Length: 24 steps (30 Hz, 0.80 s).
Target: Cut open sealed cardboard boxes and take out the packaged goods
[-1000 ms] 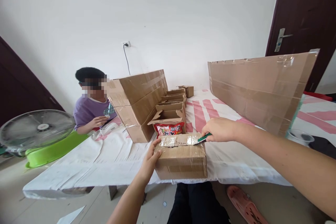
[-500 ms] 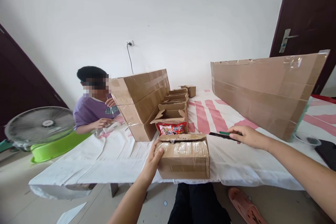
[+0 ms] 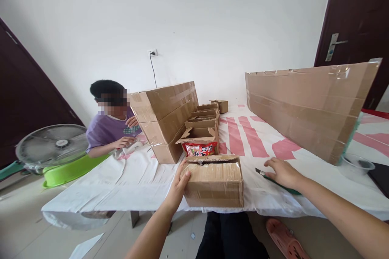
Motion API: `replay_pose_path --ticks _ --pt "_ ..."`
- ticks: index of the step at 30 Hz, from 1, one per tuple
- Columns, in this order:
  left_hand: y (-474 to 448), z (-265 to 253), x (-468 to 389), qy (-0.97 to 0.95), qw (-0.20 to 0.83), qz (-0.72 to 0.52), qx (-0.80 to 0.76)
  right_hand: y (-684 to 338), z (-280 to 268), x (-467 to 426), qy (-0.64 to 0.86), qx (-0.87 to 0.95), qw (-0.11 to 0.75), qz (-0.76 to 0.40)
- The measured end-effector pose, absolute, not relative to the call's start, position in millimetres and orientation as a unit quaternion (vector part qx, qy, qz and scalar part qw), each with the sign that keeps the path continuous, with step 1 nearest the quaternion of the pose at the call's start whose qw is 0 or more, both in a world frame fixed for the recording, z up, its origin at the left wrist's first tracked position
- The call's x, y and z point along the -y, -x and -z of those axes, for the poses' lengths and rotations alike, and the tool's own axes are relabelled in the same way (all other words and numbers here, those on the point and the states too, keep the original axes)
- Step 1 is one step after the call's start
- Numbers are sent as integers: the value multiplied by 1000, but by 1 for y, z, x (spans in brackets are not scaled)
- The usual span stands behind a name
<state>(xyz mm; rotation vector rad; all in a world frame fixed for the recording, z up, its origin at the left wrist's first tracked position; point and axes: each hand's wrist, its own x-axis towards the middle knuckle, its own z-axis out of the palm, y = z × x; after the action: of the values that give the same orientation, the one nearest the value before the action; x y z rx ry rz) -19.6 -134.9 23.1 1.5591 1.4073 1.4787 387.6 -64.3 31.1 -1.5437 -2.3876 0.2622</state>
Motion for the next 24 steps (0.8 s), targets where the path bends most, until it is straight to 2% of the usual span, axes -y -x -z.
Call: replay_pose_path --ticks 4,6,9,14,18,22,24 --pt "18 -26 137 -576 296 -557 -520 -336 -87 71 449 837 307 -48" --pt "18 -27 138 -574 298 -559 -519 -300 -110 78 386 851 354 -36" --pt "18 -28 137 -572 302 -557 -521 -245 -132 86 320 896 305 -40" --pt "26 -34 139 -595 275 -560 -507 -182 -146 78 324 923 184 -95" --pt "35 -48 152 -631 277 -565 -453 -167 -155 67 337 918 163 -129" --pt "42 -62 162 -621 358 -598 -358 -168 -161 65 362 903 151 -177" --pt "42 -71 161 -616 393 -578 -363 -169 -161 66 372 894 144 -204"
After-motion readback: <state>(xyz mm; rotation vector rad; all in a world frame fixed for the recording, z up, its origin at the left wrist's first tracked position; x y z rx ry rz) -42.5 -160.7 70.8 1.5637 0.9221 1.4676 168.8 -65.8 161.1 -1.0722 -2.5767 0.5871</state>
